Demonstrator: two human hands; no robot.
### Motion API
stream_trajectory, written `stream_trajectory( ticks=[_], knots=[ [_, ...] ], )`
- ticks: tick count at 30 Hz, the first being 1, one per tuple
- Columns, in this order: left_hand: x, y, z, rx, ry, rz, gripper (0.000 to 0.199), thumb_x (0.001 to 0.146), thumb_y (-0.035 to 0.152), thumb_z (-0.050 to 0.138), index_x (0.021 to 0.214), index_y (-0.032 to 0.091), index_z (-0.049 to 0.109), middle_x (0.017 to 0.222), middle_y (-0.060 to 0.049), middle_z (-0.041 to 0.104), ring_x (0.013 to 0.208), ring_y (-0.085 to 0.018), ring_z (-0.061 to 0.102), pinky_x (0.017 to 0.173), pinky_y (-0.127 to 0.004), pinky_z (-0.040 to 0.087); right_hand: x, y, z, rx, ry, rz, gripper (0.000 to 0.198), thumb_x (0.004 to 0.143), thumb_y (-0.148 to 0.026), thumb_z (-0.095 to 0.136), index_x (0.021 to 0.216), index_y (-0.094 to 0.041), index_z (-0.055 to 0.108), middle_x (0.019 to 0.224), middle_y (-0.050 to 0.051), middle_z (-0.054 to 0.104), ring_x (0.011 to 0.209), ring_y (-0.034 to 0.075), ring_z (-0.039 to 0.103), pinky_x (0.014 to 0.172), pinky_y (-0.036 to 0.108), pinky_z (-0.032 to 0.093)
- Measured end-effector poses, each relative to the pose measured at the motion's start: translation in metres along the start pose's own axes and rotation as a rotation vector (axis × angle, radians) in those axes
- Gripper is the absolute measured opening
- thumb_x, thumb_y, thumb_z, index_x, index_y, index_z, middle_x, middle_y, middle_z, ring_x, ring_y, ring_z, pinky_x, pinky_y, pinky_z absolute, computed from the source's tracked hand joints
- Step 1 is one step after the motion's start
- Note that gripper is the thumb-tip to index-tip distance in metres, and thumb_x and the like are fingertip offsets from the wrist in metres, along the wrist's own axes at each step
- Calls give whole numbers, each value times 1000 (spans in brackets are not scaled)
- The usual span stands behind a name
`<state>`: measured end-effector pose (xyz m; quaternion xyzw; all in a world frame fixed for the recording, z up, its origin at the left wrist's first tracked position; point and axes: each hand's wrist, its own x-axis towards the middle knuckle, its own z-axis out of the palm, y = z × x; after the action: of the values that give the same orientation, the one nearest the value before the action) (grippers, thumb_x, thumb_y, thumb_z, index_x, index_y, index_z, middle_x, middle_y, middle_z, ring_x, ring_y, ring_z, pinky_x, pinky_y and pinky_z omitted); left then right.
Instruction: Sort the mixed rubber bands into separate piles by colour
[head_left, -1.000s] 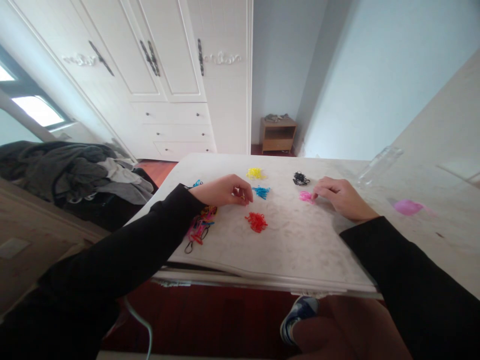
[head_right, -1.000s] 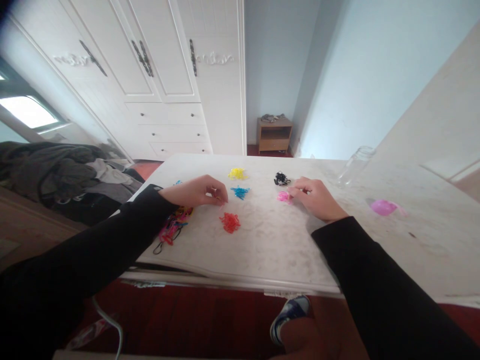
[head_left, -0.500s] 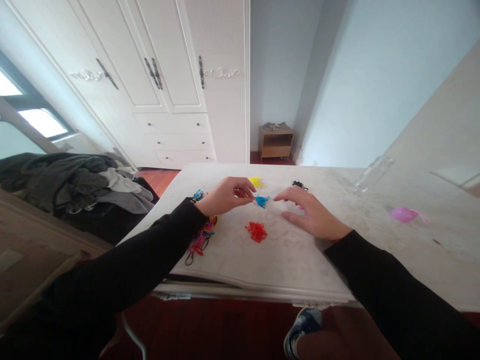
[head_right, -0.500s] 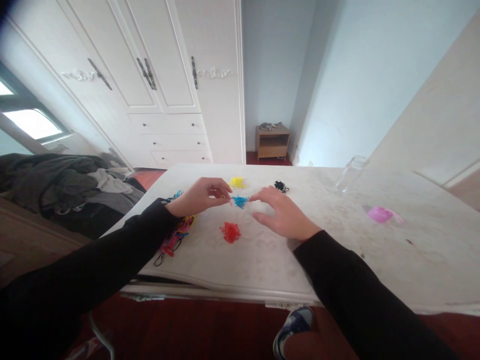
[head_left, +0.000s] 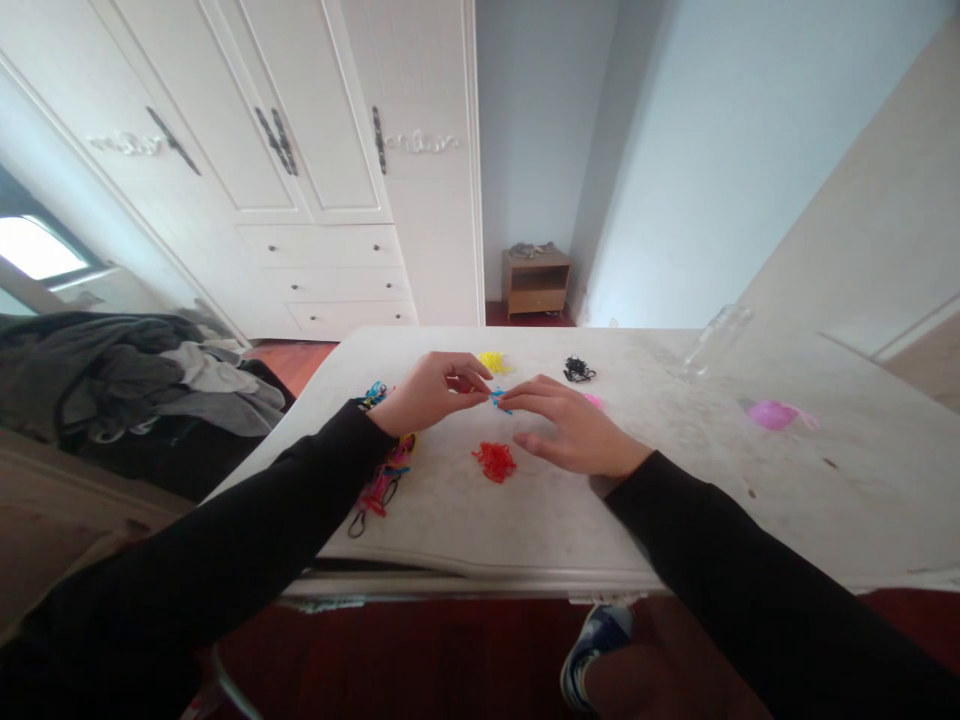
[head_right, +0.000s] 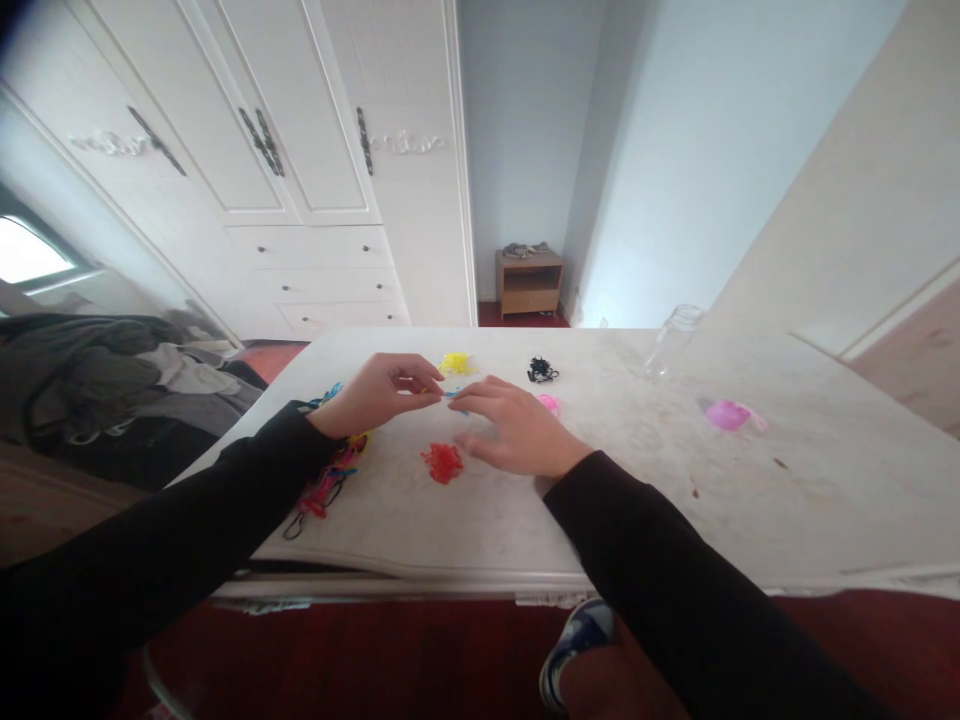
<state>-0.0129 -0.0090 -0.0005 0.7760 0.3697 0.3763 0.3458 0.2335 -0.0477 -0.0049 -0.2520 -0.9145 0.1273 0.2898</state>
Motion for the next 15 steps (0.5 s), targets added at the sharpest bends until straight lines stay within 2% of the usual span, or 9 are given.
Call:
stream_trajectory(
  ticks=[3, 6, 10, 15],
  knots=[
    [0, -1, 0, 3, 15, -5, 31, 73, 34, 85, 94, 13, 75, 89, -9, 79, 77, -17, 72, 74, -31, 62, -6, 11, -12, -33, 115, 65, 24, 99, -36, 56, 99, -20, 74, 100, 8, 76, 98, 24, 64, 92, 44, 51],
    [0, -1, -1, 8, 27, -12, 32, 71, 36, 87, 91, 13, 76, 91, -9, 79, 76, -16, 71, 73, -31, 62, -18, 29, -31, -42, 256, 260, 30, 98, -33, 54, 78, -21, 73, 78, 5, 72, 79, 21, 63, 76, 38, 50],
    [0, -2, -3, -10, 37, -19, 32, 69, 35, 89, 89, 13, 75, 89, -10, 79, 77, -18, 73, 74, -31, 62, -34, 48, -52, -52, 306, 421, 37, 96, -38, 55, 66, -22, 70, 74, 6, 69, 72, 20, 61, 71, 38, 48],
    [1, -4, -2, -101, 21, -96, 33, 69, 35, 89, 88, 13, 73, 82, -10, 79, 74, -20, 75, 67, -30, 62, -40, 54, -54, -19, 242, 450, 47, 96, -50, 55, 62, -21, 70, 71, 7, 67, 73, 22, 62, 78, 42, 51]
  ],
)
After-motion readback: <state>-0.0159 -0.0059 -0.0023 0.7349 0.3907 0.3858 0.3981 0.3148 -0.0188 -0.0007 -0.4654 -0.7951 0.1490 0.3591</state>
